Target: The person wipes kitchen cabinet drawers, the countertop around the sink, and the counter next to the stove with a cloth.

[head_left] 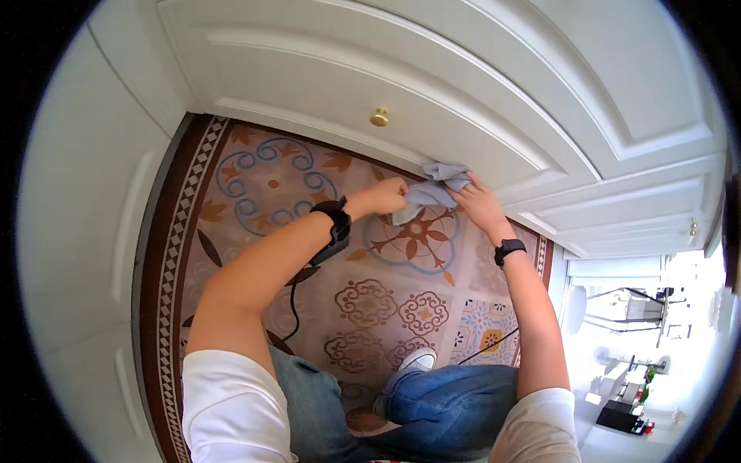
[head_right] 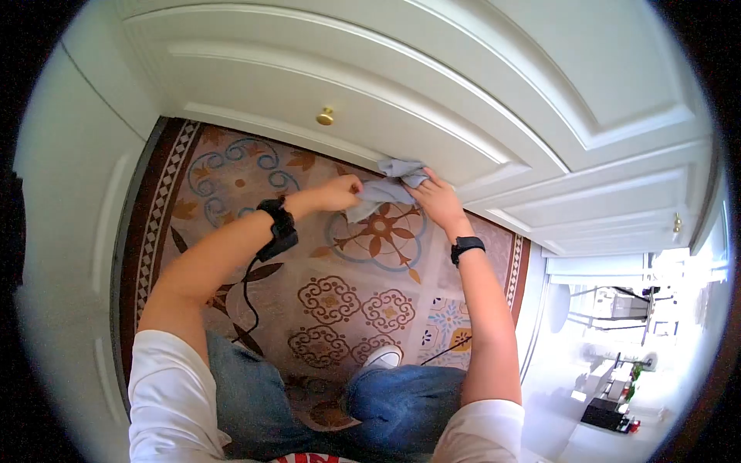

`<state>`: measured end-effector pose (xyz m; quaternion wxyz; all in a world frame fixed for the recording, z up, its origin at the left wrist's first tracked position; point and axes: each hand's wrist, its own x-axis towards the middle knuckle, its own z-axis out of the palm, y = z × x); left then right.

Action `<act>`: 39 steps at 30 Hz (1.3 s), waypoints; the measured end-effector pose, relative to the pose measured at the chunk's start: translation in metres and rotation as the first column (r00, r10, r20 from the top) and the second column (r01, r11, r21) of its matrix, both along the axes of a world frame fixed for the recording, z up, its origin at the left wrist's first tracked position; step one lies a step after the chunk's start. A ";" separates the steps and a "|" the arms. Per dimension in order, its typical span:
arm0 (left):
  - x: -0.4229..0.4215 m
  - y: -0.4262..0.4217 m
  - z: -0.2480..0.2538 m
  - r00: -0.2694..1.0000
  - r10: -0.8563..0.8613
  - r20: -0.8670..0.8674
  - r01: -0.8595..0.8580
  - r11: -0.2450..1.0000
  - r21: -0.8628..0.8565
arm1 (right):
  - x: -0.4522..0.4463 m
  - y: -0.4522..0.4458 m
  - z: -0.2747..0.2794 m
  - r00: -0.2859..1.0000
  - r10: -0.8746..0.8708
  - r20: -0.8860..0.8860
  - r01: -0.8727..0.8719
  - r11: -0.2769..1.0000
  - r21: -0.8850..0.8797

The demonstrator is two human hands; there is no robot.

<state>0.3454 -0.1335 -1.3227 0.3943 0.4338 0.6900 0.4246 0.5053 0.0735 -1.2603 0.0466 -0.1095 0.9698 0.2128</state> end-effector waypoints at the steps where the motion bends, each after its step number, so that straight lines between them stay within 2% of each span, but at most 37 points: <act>1: 0.012 0.008 0.008 1.000 -0.023 0.003 0.023 0.999 0.027 | 0.011 0.005 0.007 0.998 0.011 -0.065 -0.010 1.000 0.015; 3: 0.037 0.023 0.021 0.999 -0.034 0.028 0.032 0.996 0.082 | 0.031 0.012 0.021 0.982 0.040 -0.186 -0.031 0.998 0.050; 6: 0.069 0.033 0.049 0.997 -0.056 -0.052 0.059 0.996 0.064 | 0.050 0.026 0.044 0.959 -0.057 -0.279 0.098 0.986 0.136; 7: 0.076 0.032 0.063 0.996 -0.088 0.003 0.088 0.995 0.044 | 0.055 0.034 0.049 0.943 -0.070 -0.326 0.128 0.979 0.159; 9: 0.090 0.045 0.053 0.975 0.031 -0.222 0.040 0.950 0.308 | 0.057 0.043 0.056 0.904 -0.081 -0.421 0.180 0.962 0.203; 10: 0.094 0.048 0.058 0.942 0.117 -0.313 0.031 0.901 0.432 | 0.053 0.036 0.072 0.880 -0.144 -0.453 0.245 0.954 0.175; 12: 0.096 0.052 0.078 0.910 0.247 -0.334 0.015 0.784 0.620 | 0.044 0.021 0.100 0.820 -0.260 -0.509 0.357 0.929 0.100; 13: 0.094 0.051 0.093 0.886 0.300 -0.354 0.027 0.729 0.684 | 0.042 0.027 0.100 0.806 -0.202 -0.556 0.292 0.954 0.075; 15: 0.091 0.051 0.113 0.834 0.400 -0.381 0.089 0.583 0.807 | 0.033 0.027 0.109 0.706 -0.246 -0.664 0.312 0.950 -0.019; 18: 0.089 0.044 0.127 0.796 0.383 -0.469 0.187 0.580 0.793 | 0.004 0.007 0.150 0.547 -0.218 -0.808 0.244 0.965 -0.096; 20: 0.086 0.039 0.129 0.614 0.453 -0.646 0.325 0.601 0.730 | -0.016 -0.011 0.181 0.469 -0.208 -0.858 0.213 0.970 -0.119; 21: 0.085 0.036 0.129 0.507 0.478 -0.717 0.386 0.618 0.685 | -0.026 -0.017 0.189 0.457 -0.205 -0.866 0.115 0.979 -0.171; 23: 0.079 0.028 0.127 0.317 0.509 -0.800 0.391 0.698 0.599 | -0.044 -0.029 0.200 0.428 -0.207 -0.879 -0.087 0.959 -0.268; 24: 0.075 0.025 0.127 0.216 0.512 -0.831 0.389 0.736 0.554 | -0.053 -0.039 0.206 0.448 -0.205 -0.870 -0.100 0.956 -0.277; 26: 0.060 0.019 0.129 0.231 0.515 -0.825 0.313 0.764 0.564 | -0.068 -0.059 0.216 0.469 -0.213 -0.857 -0.115 0.948 -0.298; 29: 0.043 0.014 0.136 0.242 0.534 -0.810 0.174 0.798 0.578 | -0.091 -0.079 0.223 0.391 -0.212 -0.896 -0.124 0.952 -0.280; 30: 0.023 0.009 0.144 0.198 0.547 -0.814 0.116 0.811 0.573 | -0.100 -0.084 0.225 0.362 -0.228 -0.904 -0.114 0.951 -0.286; 31: 0.012 0.008 0.143 0.232 0.582 -0.779 0.069 0.789 0.610 | -0.103 -0.088 0.225 0.334 -0.253 -0.908 -0.108 0.947 -0.303; 33: -0.015 -0.002 0.141 0.102 0.576 -0.811 0.029 0.813 0.581 | -0.115 -0.093 0.222 0.248 -0.254 -0.935 -0.097 0.954 -0.285; 34: -0.028 -0.010 0.141 0.057 0.580 -0.813 0.016 0.814 0.581 | -0.121 -0.101 0.222 0.286 -0.267 -0.921 -0.104 0.946 -0.306; 35: -0.038 -0.016 0.143 0.043 0.541 -0.840 0.083 0.836 0.543 | -0.119 -0.103 0.220 0.325 -0.274 -0.905 -0.096 0.943 -0.320; 37: -0.059 -0.030 0.143 0.139 0.490 -0.860 0.179 0.842 0.509 | -0.116 -0.108 0.211 0.378 -0.251 -0.891 -0.056 0.955 -0.292; 38: -0.068 -0.038 0.139 0.202 0.461 -0.864 0.217 0.839 0.498 | -0.117 -0.113 0.203 0.450 -0.243 -0.859 -0.063 0.951 -0.302; 39: -0.071 -0.045 0.138 0.141 0.501 -0.854 0.198 0.830 0.520 | -0.119 -0.119 0.193 0.499 -0.198 -0.844 -0.039 0.968 -0.249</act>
